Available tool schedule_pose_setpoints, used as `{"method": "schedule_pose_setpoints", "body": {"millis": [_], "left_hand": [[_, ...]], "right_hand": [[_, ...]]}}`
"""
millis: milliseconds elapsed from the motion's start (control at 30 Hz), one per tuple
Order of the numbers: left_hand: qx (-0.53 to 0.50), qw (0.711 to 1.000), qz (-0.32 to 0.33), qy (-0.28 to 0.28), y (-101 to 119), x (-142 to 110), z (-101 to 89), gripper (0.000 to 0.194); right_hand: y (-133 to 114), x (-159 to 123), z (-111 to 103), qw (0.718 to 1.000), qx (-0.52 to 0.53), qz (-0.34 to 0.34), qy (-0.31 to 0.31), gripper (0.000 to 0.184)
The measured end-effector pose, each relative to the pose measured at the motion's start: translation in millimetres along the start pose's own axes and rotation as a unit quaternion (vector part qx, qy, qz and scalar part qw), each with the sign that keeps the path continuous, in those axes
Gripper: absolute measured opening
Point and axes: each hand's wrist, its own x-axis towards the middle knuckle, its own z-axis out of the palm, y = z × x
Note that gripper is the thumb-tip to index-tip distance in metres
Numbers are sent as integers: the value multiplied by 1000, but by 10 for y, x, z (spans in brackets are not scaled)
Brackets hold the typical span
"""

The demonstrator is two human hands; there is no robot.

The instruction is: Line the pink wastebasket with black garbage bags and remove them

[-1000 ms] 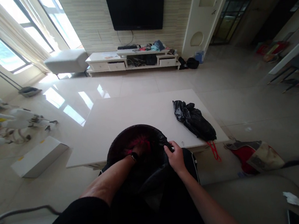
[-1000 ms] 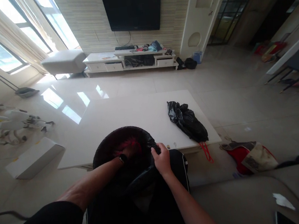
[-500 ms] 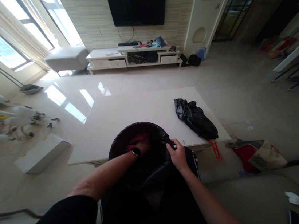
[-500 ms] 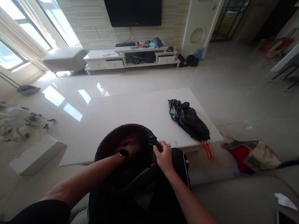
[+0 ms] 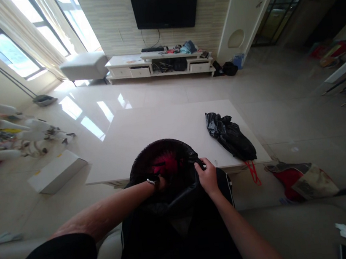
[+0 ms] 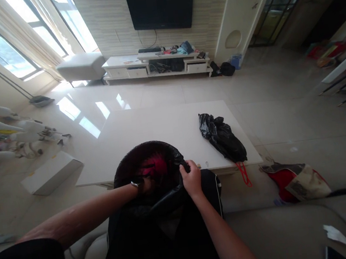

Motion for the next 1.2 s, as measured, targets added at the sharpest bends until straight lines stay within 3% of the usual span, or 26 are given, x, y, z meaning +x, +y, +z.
{"method": "schedule_pose_setpoints", "body": {"millis": [67, 133, 200, 267, 333, 400, 433, 467, 567, 633, 733, 867, 933, 1067, 1200], "left_hand": [[57, 996, -15, -60, 181, 42, -73, 28], [102, 988, -11, -113, 402, 75, -275, 23], [123, 982, 15, -146, 599, 51, -599, 24], [111, 983, 64, -134, 695, -65, -960, 19], [46, 990, 135, 3, 638, -261, -1240, 37], [-9, 977, 109, 185, 447, -492, -1356, 53], [-37, 971, 63, 229, 325, -602, -1349, 61], [-70, 970, 6, 232, 202, -699, -1306, 67], [-196, 967, -119, 111, -88, -882, -1063, 70], [-254, 951, -149, 90, -184, -914, -901, 64], [-300, 930, -165, 134, -236, -896, -744, 52], [-352, 910, -155, 153, -272, -892, -618, 45], [-374, 901, -155, 158, -289, -920, -534, 45], [-411, 885, -155, 154, -293, -989, -334, 46], [-427, 877, -152, 161, -261, -1012, -234, 47]], "right_hand": [[2, -2, -7, 1000, -6, -1, 3, 31], [17, -1, -17, 1000, -9, 5, 9, 32], [39, -3, -24, 1000, -10, 11, 16, 33], [63, -14, -26, 1000, -10, 13, 26, 33], [82, -35, -16, 999, -8, 14, 37, 34], [91, -61, 8, 999, -9, 11, 49, 35], [92, -73, 24, 998, -11, 8, 54, 36], [92, -81, 41, 998, -14, 7, 57, 37], [87, -70, 78, 999, -3, 20, 36, 43], [91, -33, 63, 998, 36, 36, -23, 48], [131, 17, -53, 991, 92, 35, -88, 55], [302, -107, -276, 998, 59, 25, 16, 54], [431, -267, -314, 995, 57, 75, 12, 52], [654, -555, -156, 969, 126, 183, -105, 61], [710, -525, 15, 963, 147, 191, -124, 66]]}}
